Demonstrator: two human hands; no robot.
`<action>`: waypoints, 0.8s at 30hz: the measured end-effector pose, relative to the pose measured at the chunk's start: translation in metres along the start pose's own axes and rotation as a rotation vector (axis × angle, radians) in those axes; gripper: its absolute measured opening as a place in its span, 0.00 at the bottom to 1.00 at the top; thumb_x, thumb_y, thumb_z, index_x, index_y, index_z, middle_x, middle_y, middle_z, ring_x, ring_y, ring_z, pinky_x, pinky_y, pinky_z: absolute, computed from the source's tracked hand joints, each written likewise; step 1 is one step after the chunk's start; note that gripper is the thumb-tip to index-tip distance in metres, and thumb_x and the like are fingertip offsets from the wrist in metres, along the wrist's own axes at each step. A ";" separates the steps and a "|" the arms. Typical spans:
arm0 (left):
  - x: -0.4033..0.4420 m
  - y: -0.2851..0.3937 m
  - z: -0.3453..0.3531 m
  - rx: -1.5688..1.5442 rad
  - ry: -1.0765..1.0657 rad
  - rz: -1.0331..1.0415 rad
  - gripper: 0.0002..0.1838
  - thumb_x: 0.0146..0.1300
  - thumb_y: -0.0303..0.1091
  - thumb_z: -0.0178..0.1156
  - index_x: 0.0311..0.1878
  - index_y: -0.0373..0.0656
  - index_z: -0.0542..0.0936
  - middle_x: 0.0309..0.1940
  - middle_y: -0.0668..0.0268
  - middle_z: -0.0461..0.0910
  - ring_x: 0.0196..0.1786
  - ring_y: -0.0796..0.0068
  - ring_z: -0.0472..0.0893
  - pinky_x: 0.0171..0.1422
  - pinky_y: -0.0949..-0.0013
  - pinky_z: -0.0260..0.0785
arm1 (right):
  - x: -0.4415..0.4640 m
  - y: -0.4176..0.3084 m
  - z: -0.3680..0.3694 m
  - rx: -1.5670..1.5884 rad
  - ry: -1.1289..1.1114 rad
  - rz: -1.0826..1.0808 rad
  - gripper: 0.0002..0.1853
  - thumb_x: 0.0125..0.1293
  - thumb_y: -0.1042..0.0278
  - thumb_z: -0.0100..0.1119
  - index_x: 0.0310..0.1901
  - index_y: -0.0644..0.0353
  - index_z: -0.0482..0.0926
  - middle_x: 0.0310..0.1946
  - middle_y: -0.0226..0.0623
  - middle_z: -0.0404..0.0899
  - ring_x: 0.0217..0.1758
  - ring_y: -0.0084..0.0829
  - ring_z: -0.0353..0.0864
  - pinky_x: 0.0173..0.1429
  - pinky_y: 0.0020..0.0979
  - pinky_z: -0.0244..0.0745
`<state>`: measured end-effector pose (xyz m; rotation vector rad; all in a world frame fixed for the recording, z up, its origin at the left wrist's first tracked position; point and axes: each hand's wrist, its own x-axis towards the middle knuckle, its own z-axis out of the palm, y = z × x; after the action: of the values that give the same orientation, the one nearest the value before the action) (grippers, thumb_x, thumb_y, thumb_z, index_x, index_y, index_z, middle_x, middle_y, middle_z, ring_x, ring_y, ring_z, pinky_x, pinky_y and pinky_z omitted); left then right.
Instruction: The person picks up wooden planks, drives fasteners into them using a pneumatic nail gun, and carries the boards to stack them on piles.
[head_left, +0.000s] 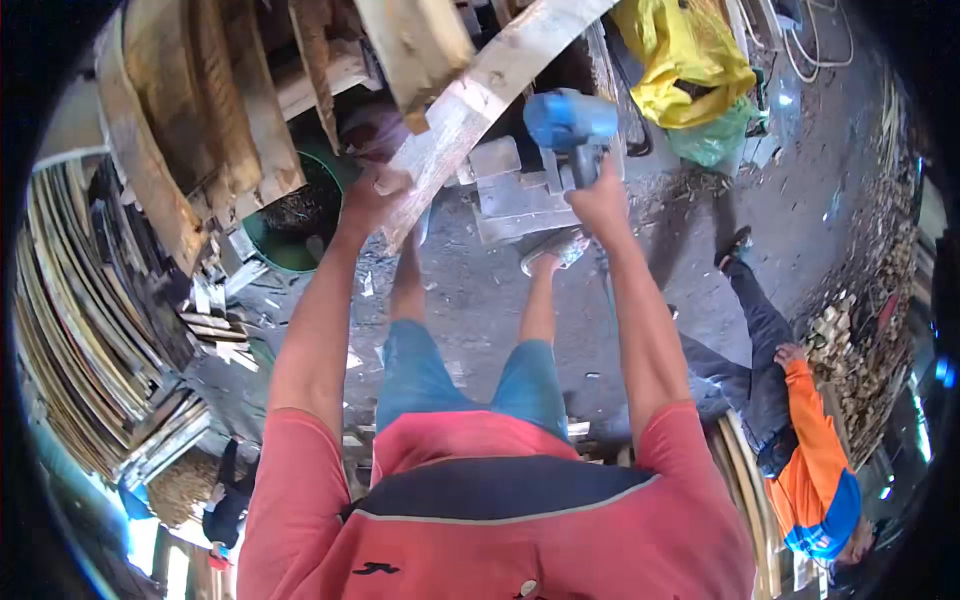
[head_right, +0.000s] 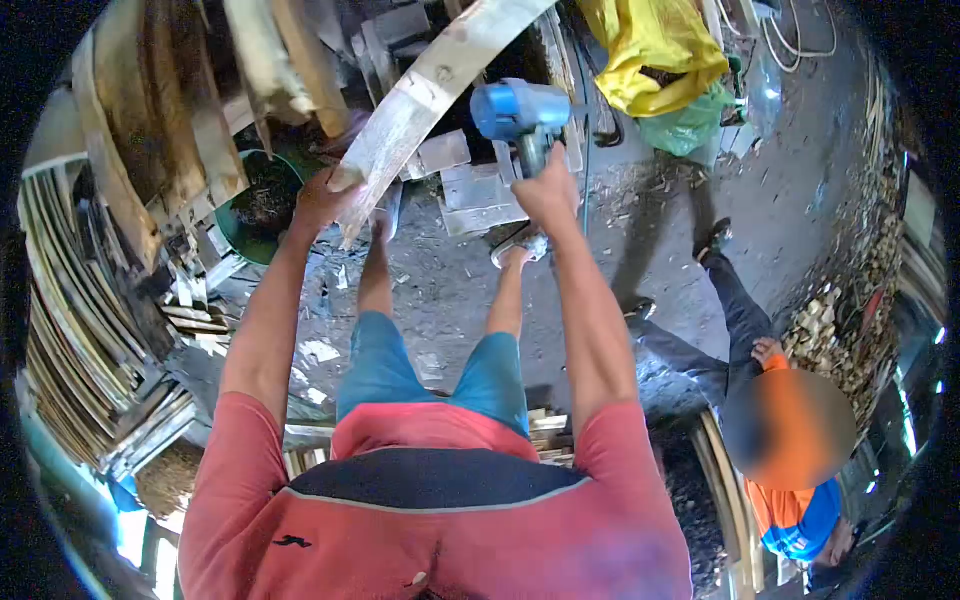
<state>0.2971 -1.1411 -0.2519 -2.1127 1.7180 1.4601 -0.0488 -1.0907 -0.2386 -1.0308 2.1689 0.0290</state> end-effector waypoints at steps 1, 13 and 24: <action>0.002 -0.005 0.002 0.034 0.012 0.070 0.36 0.48 0.62 0.64 0.48 0.37 0.77 0.41 0.49 0.81 0.47 0.50 0.80 0.54 0.57 0.70 | -0.005 0.000 -0.006 0.132 0.061 -0.089 0.46 0.40 0.66 0.65 0.66 0.61 0.59 0.35 0.55 0.80 0.40 0.47 0.82 0.46 0.39 0.76; 0.003 -0.015 0.030 0.036 0.315 0.160 0.32 0.50 0.54 0.64 0.45 0.33 0.73 0.41 0.44 0.78 0.48 0.46 0.77 0.51 0.51 0.68 | -0.074 -0.071 -0.049 1.119 -0.385 0.075 0.05 0.50 0.75 0.59 0.26 0.63 0.71 0.16 0.38 0.71 0.15 0.32 0.70 0.21 0.32 0.66; 0.002 -0.011 0.034 0.112 0.279 0.055 0.36 0.51 0.51 0.64 0.59 0.43 0.64 0.47 0.45 0.73 0.51 0.44 0.72 0.56 0.48 0.62 | -0.054 -0.087 -0.037 1.111 -0.516 0.165 0.05 0.50 0.72 0.56 0.24 0.59 0.70 0.16 0.35 0.69 0.16 0.31 0.70 0.21 0.34 0.65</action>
<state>0.2851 -1.1191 -0.2770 -2.3155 1.9109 1.0911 0.0114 -1.1251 -0.1544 -0.1560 1.4126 -0.6767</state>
